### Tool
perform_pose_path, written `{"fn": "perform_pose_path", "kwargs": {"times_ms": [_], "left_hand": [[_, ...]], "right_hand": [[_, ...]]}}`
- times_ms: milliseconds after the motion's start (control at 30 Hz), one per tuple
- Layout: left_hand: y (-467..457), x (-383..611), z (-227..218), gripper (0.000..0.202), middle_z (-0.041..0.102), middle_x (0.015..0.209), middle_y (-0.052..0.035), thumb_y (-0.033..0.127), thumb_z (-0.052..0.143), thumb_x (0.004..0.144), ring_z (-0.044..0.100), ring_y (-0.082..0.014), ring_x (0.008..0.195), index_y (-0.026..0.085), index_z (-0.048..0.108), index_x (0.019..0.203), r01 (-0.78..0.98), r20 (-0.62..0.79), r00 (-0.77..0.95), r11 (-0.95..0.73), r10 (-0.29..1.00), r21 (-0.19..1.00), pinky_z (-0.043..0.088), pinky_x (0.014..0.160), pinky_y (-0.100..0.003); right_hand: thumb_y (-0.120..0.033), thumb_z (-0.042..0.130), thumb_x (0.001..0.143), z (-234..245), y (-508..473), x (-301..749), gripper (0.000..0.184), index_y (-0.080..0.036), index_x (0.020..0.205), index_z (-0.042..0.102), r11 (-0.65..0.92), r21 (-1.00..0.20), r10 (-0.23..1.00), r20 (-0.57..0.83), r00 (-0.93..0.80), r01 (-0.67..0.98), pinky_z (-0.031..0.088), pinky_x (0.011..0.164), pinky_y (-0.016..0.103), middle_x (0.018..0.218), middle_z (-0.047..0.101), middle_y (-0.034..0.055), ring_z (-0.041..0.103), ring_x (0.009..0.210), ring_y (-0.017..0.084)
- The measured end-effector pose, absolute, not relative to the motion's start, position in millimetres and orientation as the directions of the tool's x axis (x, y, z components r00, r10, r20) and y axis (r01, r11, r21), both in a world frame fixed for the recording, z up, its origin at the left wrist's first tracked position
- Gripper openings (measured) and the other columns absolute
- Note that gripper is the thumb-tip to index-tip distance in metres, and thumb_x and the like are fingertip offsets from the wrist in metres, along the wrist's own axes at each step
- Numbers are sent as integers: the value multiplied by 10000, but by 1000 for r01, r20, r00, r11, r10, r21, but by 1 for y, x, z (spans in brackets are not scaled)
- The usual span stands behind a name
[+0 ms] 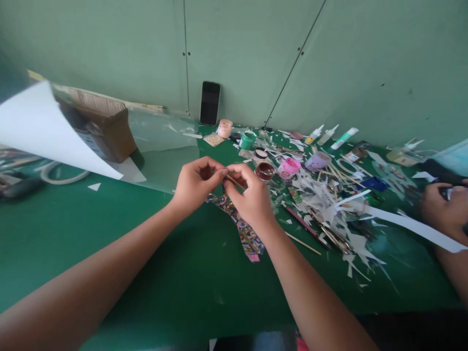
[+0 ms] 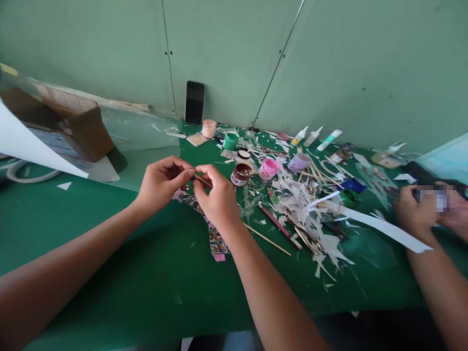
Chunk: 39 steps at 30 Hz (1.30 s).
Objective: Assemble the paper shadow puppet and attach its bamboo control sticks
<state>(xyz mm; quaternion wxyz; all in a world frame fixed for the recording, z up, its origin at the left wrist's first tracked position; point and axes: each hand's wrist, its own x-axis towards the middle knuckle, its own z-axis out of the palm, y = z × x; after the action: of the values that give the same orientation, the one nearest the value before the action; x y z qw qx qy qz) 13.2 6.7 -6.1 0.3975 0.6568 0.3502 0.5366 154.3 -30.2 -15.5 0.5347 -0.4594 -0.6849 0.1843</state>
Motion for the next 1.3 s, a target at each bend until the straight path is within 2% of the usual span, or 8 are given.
{"fn": "perform_pose_path", "kwargs": {"times_ms": [200, 400, 633, 833, 1000, 1133, 1300], "left_hand": [[7, 11, -4, 193, 641, 644, -6, 294, 721, 744, 516, -61, 485, 135, 716, 854, -5, 382, 215, -390, 899, 921, 408, 443, -171], [10, 9, -8, 296, 666, 683, -24, 362, 807, 685, 540, -74, 539, 142, 751, 875, -71, 424, 237, -420, 874, 905, 434, 484, -181], [11, 10, -11, 316, 691, 694, -29, 411, 839, 650, 569, -78, 561, 156, 767, 823, -115, 450, 194, -436, 872, 893, 454, 496, -179], [12, 7, -6, 324, 725, 708, -39, 415, 873, 589, 592, -85, 563, 168, 771, 772, -154, 430, 237, -403, 871, 902, 493, 511, -181], [11, 6, -4, 342, 749, 759, -61, 431, 869, 592, 649, -121, 635, 159, 771, 774, -119, 421, 227, -404, 878, 907, 542, 577, -211], [10, 5, -3, 386, 747, 751, -58, 447, 850, 619, 639, -117, 596, 155, 781, 861, -60, 388, 249, -386, 887, 921, 539, 551, -218], [11, 5, 0, 328, 746, 738, -54, 432, 853, 614, 651, -121, 613, 154, 764, 765, -35, 369, 286, -375, 884, 926, 556, 583, -225]], "right_hand": [[-188, 554, 878, -17, -29, 155, 111, -197, 905, 661, 523, -690, 795, 607, 5, 500, 489, 624, 269, 793, 673, 20, 619, 710, 148], [-149, 571, 881, -14, -31, 157, 142, -190, 949, 688, 579, -620, 731, 682, -1, 530, 504, 661, 273, 874, 702, 38, 637, 772, 153], [-130, 583, 882, -12, -32, 156, 141, -187, 946, 695, 602, -612, 717, 697, -10, 513, 518, 682, 274, 872, 702, 39, 649, 786, 153], [-165, 598, 896, -12, -32, 156, 107, -191, 925, 697, 622, -623, 712, 702, -13, 475, 517, 676, 274, 869, 703, 34, 648, 774, 147], [-144, 582, 895, -10, -33, 157, 135, -204, 921, 701, 614, -617, 717, 697, -20, 492, 522, 687, 285, 883, 710, 32, 653, 796, 152], [-149, 601, 891, -11, -32, 157, 115, -189, 910, 707, 612, -615, 713, 702, -9, 498, 523, 681, 274, 862, 709, 39, 658, 788, 149], [-159, 635, 862, -14, -30, 158, 68, -175, 850, 699, 580, -632, 731, 682, 14, 513, 516, 628, 261, 815, 706, 32, 644, 701, 138]]}}
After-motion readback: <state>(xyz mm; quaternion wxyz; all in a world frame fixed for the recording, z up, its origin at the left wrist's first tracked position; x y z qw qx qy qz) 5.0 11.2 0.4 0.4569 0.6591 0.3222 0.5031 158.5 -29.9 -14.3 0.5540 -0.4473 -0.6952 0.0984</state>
